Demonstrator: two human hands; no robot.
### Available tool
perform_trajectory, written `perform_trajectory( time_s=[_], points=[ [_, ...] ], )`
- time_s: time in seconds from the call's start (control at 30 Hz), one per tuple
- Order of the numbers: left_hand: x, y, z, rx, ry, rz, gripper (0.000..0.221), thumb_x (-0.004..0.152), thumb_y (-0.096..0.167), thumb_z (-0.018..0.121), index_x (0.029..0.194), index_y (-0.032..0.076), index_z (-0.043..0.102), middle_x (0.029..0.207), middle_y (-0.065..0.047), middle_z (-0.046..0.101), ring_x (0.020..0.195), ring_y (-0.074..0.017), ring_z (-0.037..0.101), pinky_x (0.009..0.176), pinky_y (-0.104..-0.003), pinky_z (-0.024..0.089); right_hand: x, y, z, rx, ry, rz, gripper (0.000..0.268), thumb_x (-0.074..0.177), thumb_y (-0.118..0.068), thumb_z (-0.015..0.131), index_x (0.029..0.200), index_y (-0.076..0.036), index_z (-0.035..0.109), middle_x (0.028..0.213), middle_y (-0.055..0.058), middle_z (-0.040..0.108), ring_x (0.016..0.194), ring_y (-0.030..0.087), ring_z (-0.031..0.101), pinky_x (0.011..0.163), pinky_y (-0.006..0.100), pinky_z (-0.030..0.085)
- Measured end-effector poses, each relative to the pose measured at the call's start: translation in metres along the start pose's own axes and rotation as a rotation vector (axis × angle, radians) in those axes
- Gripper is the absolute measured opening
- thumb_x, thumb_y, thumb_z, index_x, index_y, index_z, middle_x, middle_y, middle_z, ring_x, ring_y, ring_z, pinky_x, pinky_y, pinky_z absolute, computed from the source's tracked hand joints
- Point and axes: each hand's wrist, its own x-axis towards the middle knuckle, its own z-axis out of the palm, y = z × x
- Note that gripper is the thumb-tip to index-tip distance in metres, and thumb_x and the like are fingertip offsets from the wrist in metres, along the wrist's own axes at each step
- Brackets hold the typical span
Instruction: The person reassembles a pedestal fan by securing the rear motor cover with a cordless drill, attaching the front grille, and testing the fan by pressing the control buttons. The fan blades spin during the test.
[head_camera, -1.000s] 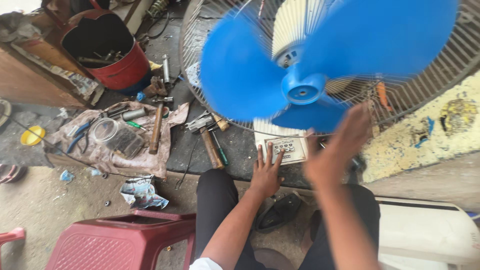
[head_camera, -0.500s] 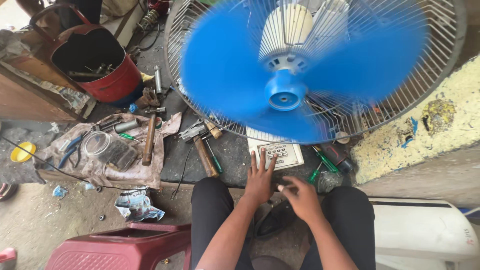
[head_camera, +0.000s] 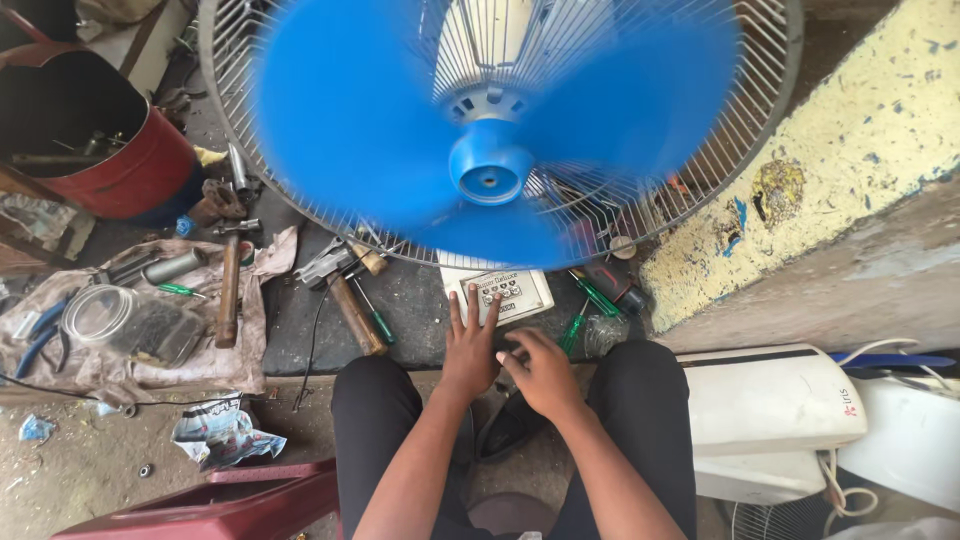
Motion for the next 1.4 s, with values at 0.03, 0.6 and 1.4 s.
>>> perform_trajectory(
  time_s=[0.03, 0.6, 1.4],
  points=[
    [0.000, 0.000, -0.001, -0.007, 0.002, 0.006, 0.114, 0.075, 0.016, 0.084, 0.163, 0.025, 0.013, 0.169, -0.023, -0.005, 0.152, -0.0573, -0.004, 0.114, -0.068, 0.027, 0.001, -0.003, -0.001, 0.005, -0.002, -0.010, 0.038, 0.088, -0.020, 0.075, 0.120, -0.001, 0.066, 0.114, 0.013, 0.069, 0.090, 0.021, 0.075, 0.073, 0.035, 0.060],
    [0.005, -0.007, -0.014, -0.592, 0.493, -0.134, 0.058, 0.094, 0.016, 0.070, 0.149, 0.009, 0.053, 0.144, -0.019, 0.062, 0.137, -0.0351, 0.054, 0.115, -0.049, 0.045, 0.002, -0.003, -0.003, -0.219, -0.055, 0.009, 0.043, 0.088, -0.025, 0.074, 0.123, -0.002, 0.065, 0.126, 0.015, 0.065, 0.103, 0.036, 0.070, 0.087, 0.045, 0.055],
    [-0.005, -0.047, -0.077, -2.014, 0.343, 0.090, 0.092, 0.091, 0.029, 0.068, 0.165, 0.003, 0.020, 0.164, -0.021, 0.033, 0.134, -0.0377, 0.051, 0.108, -0.053, 0.047, 0.001, -0.008, -0.001, -0.191, -0.089, 0.027, 0.042, 0.088, -0.023, 0.074, 0.123, -0.004, 0.065, 0.117, 0.014, 0.067, 0.096, 0.031, 0.072, 0.081, 0.044, 0.057]
  ],
)
